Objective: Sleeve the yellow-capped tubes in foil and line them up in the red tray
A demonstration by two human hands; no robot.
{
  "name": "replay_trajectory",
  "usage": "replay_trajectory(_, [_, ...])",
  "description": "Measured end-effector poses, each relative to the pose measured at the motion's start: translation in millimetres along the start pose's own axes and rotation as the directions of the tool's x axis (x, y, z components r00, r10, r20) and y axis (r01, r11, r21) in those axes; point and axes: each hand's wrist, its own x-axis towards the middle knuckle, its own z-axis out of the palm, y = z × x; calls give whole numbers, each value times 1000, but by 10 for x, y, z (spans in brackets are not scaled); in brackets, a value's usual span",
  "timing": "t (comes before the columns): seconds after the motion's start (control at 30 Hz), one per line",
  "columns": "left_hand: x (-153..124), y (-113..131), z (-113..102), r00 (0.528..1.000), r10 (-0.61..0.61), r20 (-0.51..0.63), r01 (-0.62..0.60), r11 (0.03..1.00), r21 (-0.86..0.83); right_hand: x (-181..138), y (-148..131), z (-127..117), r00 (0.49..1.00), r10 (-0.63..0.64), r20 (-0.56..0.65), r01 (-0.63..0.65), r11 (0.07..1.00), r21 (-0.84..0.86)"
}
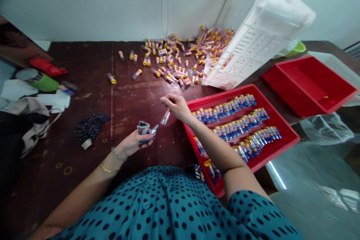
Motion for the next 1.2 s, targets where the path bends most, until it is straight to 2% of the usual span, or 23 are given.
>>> replay_trajectory(0.07, [-16,17,0,999,-26,26,27,998,-52,-59,-25,29,989,-32,148,49,993,-109])
replay_trajectory(0.17, [-37,47,9,999,-14,33,16,999,-51,-193,4,110,911,-53,409,157,962,-224])
replay_trajectory(0.27, [-31,55,33,998,66,-9,-66,998,25,-309,33,192,869,-94,487,255,927,-276])
replay_trajectory(0.37, [-4,28,55,982,168,-84,-161,983,92,-348,54,203,845,-89,527,265,926,-269])
replay_trajectory(0.43, [16,0,62,971,201,-126,-192,978,83,-326,91,167,869,-59,492,210,944,-256])
replay_trajectory(0.5, [32,-24,68,961,220,-167,-219,975,23,-275,133,112,942,-3,335,88,967,-238])
replay_trajectory(0.57, [48,-39,77,956,229,-183,-239,970,-37,-207,146,57,988,57,143,-32,985,-171])
replay_trajectory(0.63, [64,-46,94,953,239,-184,-255,965,-67,-136,108,19,996,85,39,-82,994,-72])
replay_trajectory(0.7, [77,-47,115,952,246,-184,-264,961,-83,-72,33,11,997,76,-6,-76,997,21])
replay_trajectory(0.83, [76,-37,149,950,246,-194,-267,959,-92,23,-81,69,999,19,-30,-16,995,102])
replay_trajectory(0.97, [55,-27,156,955,249,-160,-259,965,-46,75,-52,152,997,-45,-56,49,997,66])
replay_trajectory(1.13, [63,-52,126,947,263,-186,-271,962,-22,31,-64,58,988,-155,6,154,976,-153])
replay_trajectory(1.2, [71,-60,100,929,292,-226,-298,955,8,-43,-95,-7,981,-142,133,171,957,-235])
